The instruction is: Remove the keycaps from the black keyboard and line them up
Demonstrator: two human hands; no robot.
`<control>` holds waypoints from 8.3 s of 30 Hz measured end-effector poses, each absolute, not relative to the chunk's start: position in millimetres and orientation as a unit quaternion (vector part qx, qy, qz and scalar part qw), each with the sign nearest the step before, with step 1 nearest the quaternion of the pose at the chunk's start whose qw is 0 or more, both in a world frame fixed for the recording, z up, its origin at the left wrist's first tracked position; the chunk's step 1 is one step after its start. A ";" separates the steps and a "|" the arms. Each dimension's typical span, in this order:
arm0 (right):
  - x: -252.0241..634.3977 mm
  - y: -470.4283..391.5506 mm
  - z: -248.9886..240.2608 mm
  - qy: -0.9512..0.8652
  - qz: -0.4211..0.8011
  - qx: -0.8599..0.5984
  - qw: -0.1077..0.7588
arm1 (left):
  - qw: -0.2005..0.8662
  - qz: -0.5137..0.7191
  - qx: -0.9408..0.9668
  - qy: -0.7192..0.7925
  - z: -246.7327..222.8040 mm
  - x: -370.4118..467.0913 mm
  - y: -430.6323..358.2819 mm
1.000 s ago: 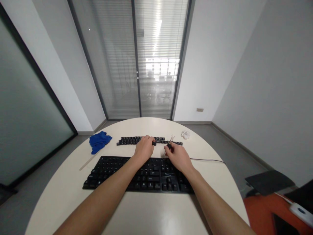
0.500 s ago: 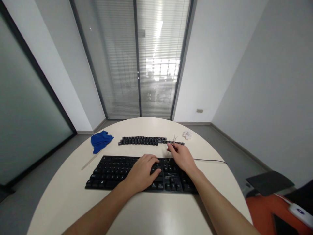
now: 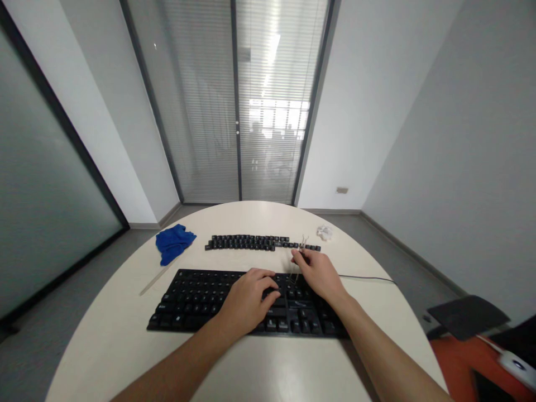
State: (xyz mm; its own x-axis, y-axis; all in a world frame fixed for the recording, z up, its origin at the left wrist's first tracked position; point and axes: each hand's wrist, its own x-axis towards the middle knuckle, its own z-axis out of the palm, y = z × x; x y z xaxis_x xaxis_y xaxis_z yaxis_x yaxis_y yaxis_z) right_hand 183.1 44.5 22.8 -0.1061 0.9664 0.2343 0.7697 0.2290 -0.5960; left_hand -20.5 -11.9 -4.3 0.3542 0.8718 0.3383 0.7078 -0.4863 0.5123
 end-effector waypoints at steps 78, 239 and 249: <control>185.7 39.2 29.9 -0.715 0.155 -0.611 0.301 | -0.003 0.093 0.885 0.455 18.9 -5.0 70.7; 165.9 18.9 36.5 -0.836 0.301 -0.372 0.267 | 0.120 0.298 0.803 0.503 -3.4 -24.3 -17.1; 184.9 21.0 47.7 -0.863 0.343 -0.292 0.227 | 0.123 0.299 0.804 0.499 -4.2 -24.7 -17.5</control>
